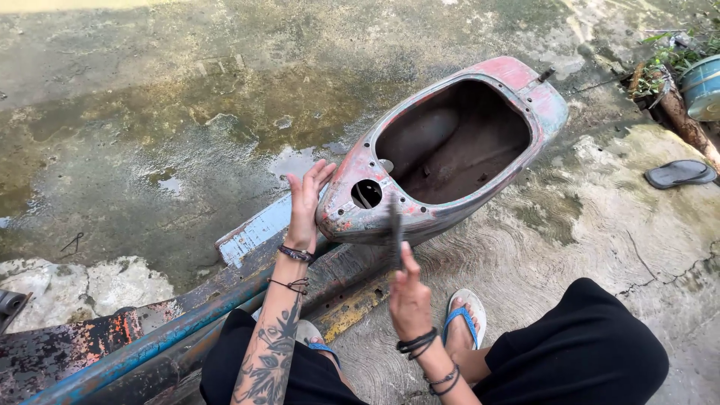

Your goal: Cleaning a motorcycle body part using a wire brush to remove rust or paint in preparation for repair.

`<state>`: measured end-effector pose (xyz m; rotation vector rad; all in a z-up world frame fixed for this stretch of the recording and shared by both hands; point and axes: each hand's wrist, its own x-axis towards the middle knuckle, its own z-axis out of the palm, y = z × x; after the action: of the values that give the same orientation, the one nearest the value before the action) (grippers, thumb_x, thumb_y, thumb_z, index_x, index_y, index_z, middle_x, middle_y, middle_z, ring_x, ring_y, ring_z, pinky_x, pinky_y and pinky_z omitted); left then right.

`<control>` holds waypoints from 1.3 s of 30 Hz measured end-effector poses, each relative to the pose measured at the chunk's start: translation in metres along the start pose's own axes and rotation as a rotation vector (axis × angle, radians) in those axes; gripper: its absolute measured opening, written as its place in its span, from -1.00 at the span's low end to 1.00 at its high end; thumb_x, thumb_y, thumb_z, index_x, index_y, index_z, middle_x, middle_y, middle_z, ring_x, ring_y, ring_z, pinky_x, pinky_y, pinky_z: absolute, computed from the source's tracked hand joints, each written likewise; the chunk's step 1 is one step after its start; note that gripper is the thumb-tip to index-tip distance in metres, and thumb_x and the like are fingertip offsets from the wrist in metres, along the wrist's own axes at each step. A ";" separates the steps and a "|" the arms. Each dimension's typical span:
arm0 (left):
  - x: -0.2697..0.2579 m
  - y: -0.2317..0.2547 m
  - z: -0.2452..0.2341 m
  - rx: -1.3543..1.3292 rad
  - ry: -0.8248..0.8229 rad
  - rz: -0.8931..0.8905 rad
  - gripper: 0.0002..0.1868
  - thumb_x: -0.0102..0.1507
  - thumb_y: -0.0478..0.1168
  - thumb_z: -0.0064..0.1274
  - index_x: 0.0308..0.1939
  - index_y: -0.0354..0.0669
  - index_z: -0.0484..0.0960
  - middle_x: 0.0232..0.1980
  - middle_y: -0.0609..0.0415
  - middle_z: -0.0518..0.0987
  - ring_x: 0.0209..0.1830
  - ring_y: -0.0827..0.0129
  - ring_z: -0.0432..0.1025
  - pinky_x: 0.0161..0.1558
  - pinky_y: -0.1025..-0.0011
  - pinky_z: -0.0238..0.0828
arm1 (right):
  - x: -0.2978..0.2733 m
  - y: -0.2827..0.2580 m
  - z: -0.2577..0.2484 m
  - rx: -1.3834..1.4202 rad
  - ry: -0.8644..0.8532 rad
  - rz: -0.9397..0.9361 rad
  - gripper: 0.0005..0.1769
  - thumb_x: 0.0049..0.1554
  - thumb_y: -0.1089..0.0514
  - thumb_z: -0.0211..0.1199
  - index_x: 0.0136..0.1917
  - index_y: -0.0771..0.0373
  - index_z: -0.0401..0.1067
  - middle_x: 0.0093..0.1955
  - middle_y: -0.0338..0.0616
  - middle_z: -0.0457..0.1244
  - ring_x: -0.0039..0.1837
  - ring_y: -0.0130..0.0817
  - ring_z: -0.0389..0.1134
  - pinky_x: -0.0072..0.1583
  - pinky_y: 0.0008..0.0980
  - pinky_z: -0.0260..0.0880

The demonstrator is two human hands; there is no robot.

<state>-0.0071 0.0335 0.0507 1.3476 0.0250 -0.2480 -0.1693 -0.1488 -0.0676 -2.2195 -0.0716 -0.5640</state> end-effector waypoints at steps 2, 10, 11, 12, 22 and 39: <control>0.004 -0.011 -0.008 -0.133 -0.035 0.009 0.24 -0.03 0.65 -0.81 0.48 -0.03 0.17 0.54 -0.05 0.30 0.61 0.19 0.08 0.57 0.05 -0.35 | 0.000 -0.026 0.016 0.023 -0.081 -0.080 -0.39 0.31 0.36 -0.10 0.58 0.20 -0.09 0.24 0.16 0.35 -0.51 -0.54 0.12 -0.51 -0.58 0.23; 0.007 -0.025 -0.025 -0.719 -0.010 -0.115 0.17 0.04 0.58 -0.55 0.49 -0.15 0.20 0.51 -0.27 0.29 0.58 0.13 0.13 0.49 0.23 0.01 | 0.003 0.008 -0.016 0.017 -0.123 -0.026 -0.39 0.29 0.36 0.00 0.55 0.17 -0.02 0.11 0.03 0.39 -0.50 -0.56 0.16 -0.48 -0.62 0.35; 0.007 -0.029 -0.025 -0.669 -0.041 -0.064 0.19 0.07 0.65 -0.58 0.51 -0.12 0.15 0.54 -0.26 0.23 0.61 0.10 0.04 0.53 0.18 -0.15 | 0.009 0.008 -0.036 -0.047 -0.091 0.063 -0.51 0.32 0.22 -0.09 0.50 0.17 0.01 -0.05 0.12 0.40 -0.47 -0.26 0.29 -0.44 -0.40 0.41; 0.007 -0.033 -0.025 -0.619 -0.072 -0.013 0.22 0.09 0.71 -0.61 0.53 -0.09 0.10 0.57 -0.25 0.18 0.63 0.07 -0.04 0.56 0.14 -0.32 | 0.015 0.007 -0.055 -0.110 -0.060 0.152 -0.58 0.34 0.07 -0.18 0.44 0.16 0.04 -0.22 0.20 0.41 -0.44 0.05 0.42 -0.39 -0.17 0.47; 0.004 -0.021 -0.017 -0.548 -0.040 -0.006 0.26 0.06 0.73 -0.68 0.58 -0.05 -0.02 0.63 -0.23 0.04 0.68 0.06 -0.23 0.55 0.07 -0.66 | 0.029 -0.019 -0.050 -0.143 -0.087 0.219 -0.46 0.33 -0.09 -0.27 0.54 0.02 0.01 -0.29 0.24 0.39 -0.39 0.09 0.46 -0.41 -0.14 0.50; -0.017 0.002 -0.003 -0.396 -0.015 0.019 0.24 0.11 0.70 -0.80 0.60 -0.10 -0.11 0.61 -0.30 0.03 0.68 -0.05 -0.33 0.50 -0.08 -0.78 | 0.090 -0.016 -0.146 -0.286 -0.421 0.378 -0.49 0.35 0.05 -0.20 0.55 -0.23 0.04 -0.47 -0.08 0.30 -0.35 0.04 0.46 -0.20 -0.05 0.48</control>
<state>-0.0225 0.0394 0.0550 0.9516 0.0465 -0.2229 -0.1468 -0.2590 0.0632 -2.5124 0.2194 0.1122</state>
